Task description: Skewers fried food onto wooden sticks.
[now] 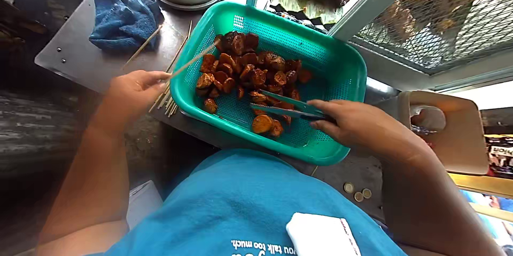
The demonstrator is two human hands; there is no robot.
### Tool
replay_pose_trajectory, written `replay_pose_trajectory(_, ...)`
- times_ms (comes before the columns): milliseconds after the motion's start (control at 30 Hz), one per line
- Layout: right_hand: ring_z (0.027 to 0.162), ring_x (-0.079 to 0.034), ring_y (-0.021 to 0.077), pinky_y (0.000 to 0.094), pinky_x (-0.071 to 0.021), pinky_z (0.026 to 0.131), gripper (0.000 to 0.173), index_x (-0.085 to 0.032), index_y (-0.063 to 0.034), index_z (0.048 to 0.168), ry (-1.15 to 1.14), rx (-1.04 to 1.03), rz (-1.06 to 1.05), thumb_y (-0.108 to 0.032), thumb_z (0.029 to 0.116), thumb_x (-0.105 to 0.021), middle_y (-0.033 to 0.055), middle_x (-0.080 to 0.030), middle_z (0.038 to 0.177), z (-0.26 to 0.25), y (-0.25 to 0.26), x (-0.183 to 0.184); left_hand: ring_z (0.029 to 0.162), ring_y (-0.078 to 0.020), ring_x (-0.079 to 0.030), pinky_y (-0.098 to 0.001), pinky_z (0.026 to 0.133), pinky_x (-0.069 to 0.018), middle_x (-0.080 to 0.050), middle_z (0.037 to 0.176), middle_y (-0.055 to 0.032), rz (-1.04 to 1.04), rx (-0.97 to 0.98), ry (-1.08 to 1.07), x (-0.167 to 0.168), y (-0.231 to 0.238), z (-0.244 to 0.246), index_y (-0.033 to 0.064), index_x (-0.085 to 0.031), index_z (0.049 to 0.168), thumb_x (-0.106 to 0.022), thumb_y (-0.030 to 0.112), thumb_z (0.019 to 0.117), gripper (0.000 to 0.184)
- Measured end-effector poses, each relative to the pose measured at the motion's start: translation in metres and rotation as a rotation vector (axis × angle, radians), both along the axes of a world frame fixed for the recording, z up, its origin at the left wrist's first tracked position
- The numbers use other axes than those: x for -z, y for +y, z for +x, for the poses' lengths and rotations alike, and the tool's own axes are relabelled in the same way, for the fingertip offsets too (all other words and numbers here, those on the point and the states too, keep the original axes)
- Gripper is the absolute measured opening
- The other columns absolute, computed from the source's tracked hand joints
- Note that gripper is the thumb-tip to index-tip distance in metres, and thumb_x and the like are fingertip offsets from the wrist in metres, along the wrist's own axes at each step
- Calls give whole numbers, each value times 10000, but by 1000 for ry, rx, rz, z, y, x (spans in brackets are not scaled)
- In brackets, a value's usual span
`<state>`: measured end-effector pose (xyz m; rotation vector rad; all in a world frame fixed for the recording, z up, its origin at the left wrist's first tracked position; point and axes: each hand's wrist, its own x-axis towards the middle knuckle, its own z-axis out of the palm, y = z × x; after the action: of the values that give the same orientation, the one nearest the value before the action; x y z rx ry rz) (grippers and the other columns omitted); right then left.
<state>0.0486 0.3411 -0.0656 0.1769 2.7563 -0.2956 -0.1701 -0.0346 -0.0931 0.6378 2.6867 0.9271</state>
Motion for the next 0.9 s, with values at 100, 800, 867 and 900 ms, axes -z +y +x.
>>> replay_pose_trajectory(100, 939, -698, 391, 587, -560, 722, 414, -605, -174, 1422, 73, -54, 89, -255, 1018, -641, 186, -690, 1089, -42, -24, 7, 923, -218, -652, -485, 824, -526, -690, 1085, -112, -50, 90, 37, 1, 12, 5, 125, -724, 1227, -564, 221, 1048, 259)
replay_pose_trajectory(800, 1084, -684, 423, 628, -539, 828, 238, -665, -96, 1219, 16, 23, 138, -207, 1058, -528, 213, -707, 1086, -143, -43, 33, 921, -264, -666, -496, 829, -531, -698, 1052, -141, -24, 78, 103, 4, 5, 25, 72, -719, 1227, -548, 154, 1059, 253)
replay_pose_trajectory(867, 1053, -691, 427, 625, -544, 821, 242, -673, -110, 1230, 47, -38, 130, -209, 1074, -518, 211, -712, 1070, -136, -39, 33, 912, -254, -669, -488, 824, -538, -699, 1067, -136, -11, 62, 73, 5, -1, 28, 78, -716, 1234, -547, 150, 1061, 252)
replay_pose_trajectory(900, 1004, -703, 430, 619, -551, 780, 240, -677, -106, 1229, 102, -77, 132, -200, 1077, -516, 213, -713, 1043, -128, -36, 34, 890, -241, -667, -478, 803, -539, -699, 1076, -127, -3, 47, 42, 6, -5, 29, 87, -715, 1236, -546, 155, 1063, 252)
